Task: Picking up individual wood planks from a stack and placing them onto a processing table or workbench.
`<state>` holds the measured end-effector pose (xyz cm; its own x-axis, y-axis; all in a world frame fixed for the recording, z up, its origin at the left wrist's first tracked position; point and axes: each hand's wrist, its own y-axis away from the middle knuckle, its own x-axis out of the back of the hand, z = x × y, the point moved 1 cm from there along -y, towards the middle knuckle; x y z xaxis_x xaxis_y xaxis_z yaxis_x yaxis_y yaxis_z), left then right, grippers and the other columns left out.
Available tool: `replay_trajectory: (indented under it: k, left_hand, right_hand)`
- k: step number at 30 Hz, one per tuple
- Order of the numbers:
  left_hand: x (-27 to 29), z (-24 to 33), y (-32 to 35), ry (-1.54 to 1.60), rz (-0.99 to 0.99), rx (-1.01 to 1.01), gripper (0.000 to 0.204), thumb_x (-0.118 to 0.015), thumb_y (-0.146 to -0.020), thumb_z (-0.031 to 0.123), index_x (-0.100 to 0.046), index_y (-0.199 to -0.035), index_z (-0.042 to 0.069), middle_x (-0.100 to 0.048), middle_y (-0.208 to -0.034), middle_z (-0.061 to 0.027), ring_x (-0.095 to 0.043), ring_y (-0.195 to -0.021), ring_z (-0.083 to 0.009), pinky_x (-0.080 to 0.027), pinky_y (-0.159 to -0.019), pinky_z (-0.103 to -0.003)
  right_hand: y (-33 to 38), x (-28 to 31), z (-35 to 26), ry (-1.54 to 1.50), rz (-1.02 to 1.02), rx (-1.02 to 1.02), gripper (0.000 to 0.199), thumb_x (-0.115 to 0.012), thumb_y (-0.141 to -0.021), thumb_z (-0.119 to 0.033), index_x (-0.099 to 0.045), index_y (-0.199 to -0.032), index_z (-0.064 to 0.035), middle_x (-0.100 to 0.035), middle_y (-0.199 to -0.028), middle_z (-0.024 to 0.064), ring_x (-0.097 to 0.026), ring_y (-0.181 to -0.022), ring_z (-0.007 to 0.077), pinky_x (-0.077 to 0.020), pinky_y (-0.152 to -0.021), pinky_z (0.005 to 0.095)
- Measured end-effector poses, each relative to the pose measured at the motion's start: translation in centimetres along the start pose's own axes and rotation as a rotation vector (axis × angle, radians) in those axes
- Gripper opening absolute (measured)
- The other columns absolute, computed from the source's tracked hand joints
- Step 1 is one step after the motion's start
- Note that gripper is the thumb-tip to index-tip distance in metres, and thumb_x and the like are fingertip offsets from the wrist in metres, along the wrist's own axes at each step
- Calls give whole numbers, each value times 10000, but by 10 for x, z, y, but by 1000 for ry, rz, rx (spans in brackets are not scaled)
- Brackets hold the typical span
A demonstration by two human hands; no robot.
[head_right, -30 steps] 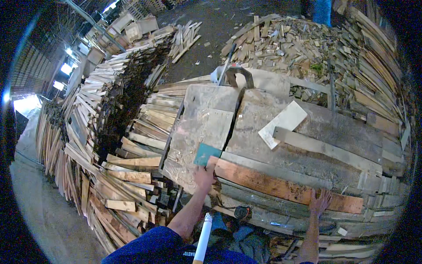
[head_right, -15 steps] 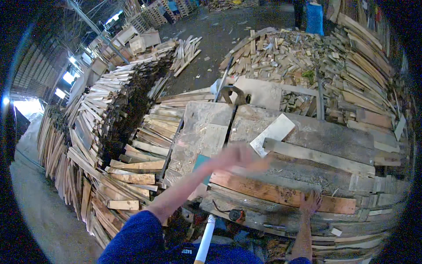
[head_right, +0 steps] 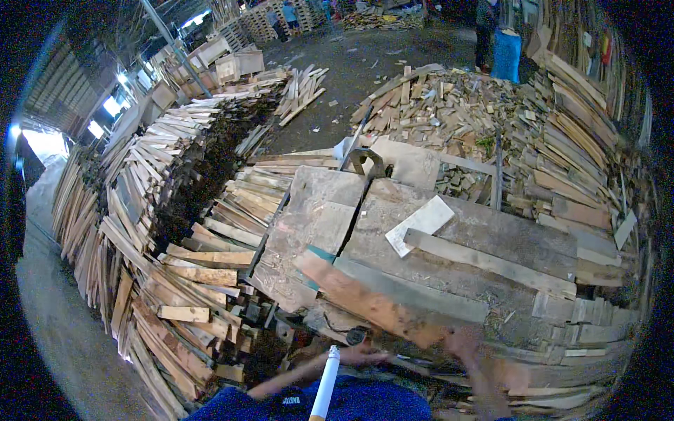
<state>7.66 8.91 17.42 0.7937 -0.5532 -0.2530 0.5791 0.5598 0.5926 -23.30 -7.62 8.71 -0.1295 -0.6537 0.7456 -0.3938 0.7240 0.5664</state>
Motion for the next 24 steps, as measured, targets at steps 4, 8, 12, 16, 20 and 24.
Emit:
replay_trajectory:
  k: [4, 8, 12, 16, 20, 24]
  left_hand:
    - [-45, -7, 2, 353, 447, -102, 638, -525, -1000, 601, -630, -1271, 34, -652, -1035, -25, -588, -873, -145, -501, -730, -304]
    - [-21, -71, -46, 293, 848, -109, 495, -580, -999, 506, -704, -1131, 45, -677, -864, -20, -590, -750, -101, -471, -643, -281]
    - [-22, -14, -24, 858, 598, -106, 365, -615, -1006, 275, -647, -1255, 10, -706, -1127, -63, -669, -985, -148, -535, -896, -318]
    - [-43, -8, -22, 687, 482, -119, 381, -583, -1024, 245, -591, -1324, 10, -697, -1183, -61, -671, -1037, -172, -543, -930, -335]
    - [-53, -21, -20, 607, 444, -56, 432, -596, -1016, 279, -587, -1351, 6, -667, -1261, -78, -590, -1193, -185, -433, -1066, -333]
    - [5, -4, -6, 161, 706, -15, 560, -494, -1028, 448, -541, -1386, 21, -661, -1244, -201, -614, -1175, -326, -463, -1016, -427]
  right_hand:
    - [43, -33, -72, -94, 232, 158, 515, -622, -904, -538, -688, -1199, -121, -708, -1086, 212, -675, -997, 383, -519, -902, 479]
    - [91, -15, -78, -418, 591, 153, 487, -655, -916, -461, -688, -1203, -70, -703, -1122, 235, -674, -1044, 377, -527, -899, 466]
    - [153, -8, -42, -882, 524, -274, 467, -644, -936, -425, -670, -1220, -55, -693, -1131, 218, -668, -1054, 351, -523, -918, 448]
    - [179, -27, -60, -1248, 508, -640, 448, -632, -957, -389, -653, -1237, -40, -684, -1141, 201, -663, -1064, 325, -520, -936, 430]
    - [168, -42, -100, -1427, 433, -728, 430, -620, -977, -353, -635, -1254, -25, -674, -1150, 184, -657, -1075, 299, -517, -955, 412]
    - [141, -35, -157, -1539, 286, -600, 411, -609, -997, -317, -617, -1271, -10, -665, -1160, 167, -652, -1085, 273, -513, -973, 394]
